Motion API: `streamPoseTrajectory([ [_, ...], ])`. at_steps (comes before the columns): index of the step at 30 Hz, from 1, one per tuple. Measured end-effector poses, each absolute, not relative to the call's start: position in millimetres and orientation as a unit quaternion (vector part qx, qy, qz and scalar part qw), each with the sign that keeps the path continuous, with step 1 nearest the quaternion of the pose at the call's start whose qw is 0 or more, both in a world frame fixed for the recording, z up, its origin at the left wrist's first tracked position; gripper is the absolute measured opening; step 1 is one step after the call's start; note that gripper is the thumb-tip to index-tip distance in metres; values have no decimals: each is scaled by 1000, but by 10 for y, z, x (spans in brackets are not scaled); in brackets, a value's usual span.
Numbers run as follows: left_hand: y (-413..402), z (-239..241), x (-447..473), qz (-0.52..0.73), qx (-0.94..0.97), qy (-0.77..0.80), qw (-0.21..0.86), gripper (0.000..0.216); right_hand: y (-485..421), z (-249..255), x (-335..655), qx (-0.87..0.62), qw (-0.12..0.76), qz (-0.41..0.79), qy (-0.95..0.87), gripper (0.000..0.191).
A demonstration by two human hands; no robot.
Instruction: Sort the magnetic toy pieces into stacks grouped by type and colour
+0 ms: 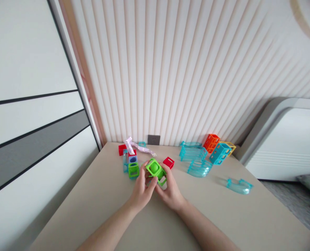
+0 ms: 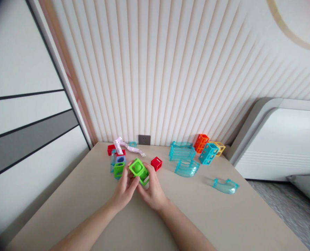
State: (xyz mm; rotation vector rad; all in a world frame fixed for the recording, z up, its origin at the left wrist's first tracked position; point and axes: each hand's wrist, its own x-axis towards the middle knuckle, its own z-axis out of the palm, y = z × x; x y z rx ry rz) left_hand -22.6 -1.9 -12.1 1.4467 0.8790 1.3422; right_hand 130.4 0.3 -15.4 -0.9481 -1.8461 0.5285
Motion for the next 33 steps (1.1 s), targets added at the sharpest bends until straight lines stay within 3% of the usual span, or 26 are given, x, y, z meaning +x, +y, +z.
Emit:
streamPoseTrajectory([
  [7,-10,-9,-263,578,492,354,547,49,-98,-90,1266,-403,480,230,-745,75],
  [13,37,13,-266,631,397,311,589,41,-93,-83,1271,-387,607,385,-577,42],
  [16,63,69,-295,652,384,295,583,40,-43,-70,1250,-371,654,469,-464,40],
  [22,39,80,-323,633,449,337,533,62,-9,-43,1195,-346,639,535,-430,35],
  [27,-13,115,-286,585,479,337,561,58,-52,-50,1172,-369,604,539,-456,46],
  [33,-51,177,-252,572,474,330,582,64,-78,2,1145,-376,591,528,-480,43],
])
